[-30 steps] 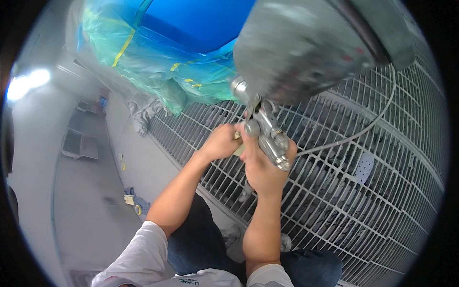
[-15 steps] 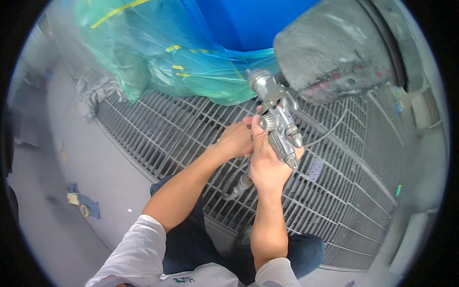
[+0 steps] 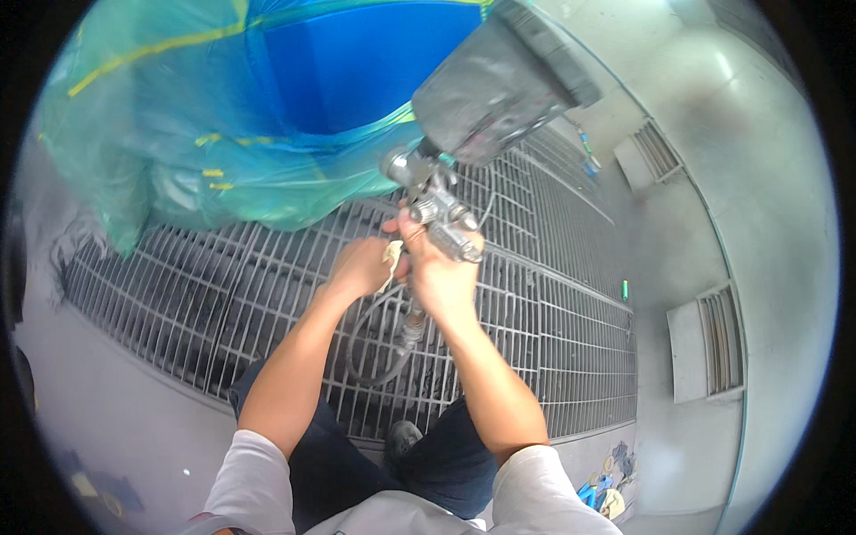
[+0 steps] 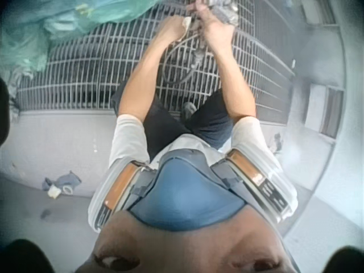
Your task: The person uses a spray gun to apply paint to a blue car part covered with protective plastic and tape. The person holds a cloth in the other hand and moves around the part to cover different areas. The person then walks to a workbench and pours paint from a can into the spray gun's container.
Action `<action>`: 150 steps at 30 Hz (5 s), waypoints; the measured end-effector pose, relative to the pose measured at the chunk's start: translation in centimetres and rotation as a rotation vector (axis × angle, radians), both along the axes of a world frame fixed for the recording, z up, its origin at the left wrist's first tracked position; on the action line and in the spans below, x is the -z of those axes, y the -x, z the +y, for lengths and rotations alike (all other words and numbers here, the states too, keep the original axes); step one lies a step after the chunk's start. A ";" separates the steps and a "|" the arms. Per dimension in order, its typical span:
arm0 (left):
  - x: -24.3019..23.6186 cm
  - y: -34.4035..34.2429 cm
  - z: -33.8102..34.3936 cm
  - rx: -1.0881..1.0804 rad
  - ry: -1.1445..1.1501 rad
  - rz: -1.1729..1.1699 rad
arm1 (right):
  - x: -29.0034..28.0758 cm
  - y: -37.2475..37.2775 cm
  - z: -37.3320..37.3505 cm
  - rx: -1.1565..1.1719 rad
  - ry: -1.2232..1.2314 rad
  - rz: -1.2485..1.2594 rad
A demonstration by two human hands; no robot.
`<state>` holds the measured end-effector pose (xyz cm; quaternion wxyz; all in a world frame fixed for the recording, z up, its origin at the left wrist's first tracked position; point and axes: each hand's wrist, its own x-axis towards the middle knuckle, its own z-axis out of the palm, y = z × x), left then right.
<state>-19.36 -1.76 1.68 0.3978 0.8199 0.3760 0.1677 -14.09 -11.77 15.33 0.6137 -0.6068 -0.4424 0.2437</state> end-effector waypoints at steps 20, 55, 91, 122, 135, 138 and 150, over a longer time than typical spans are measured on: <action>1.1 0.7 -0.8 -0.048 -0.096 0.080 | 4.6 -2.2 -0.1 0.136 -0.058 0.004; 3.5 -0.1 -0.6 -0.008 0.062 -0.076 | 4.5 1.4 0.5 -0.019 -0.061 -0.079; 4.6 -0.1 0.0 -0.036 -0.031 0.066 | -1.4 -2.6 0.6 0.131 -0.086 -0.171; 5.9 -1.8 -0.2 0.014 -0.021 0.084 | -11.8 0.3 2.2 -0.037 -0.131 -0.310; 6.5 -0.1 0.2 -0.030 -0.068 0.142 | -13.8 -12.6 5.3 0.074 -0.179 -0.126; 6.4 -0.1 0.1 -0.022 -0.050 0.197 | -13.9 -17.5 5.9 0.157 -0.196 -0.062; 6.9 -2.3 -0.3 0.011 -0.039 0.344 | -8.3 -15.8 3.6 -0.098 -0.218 0.157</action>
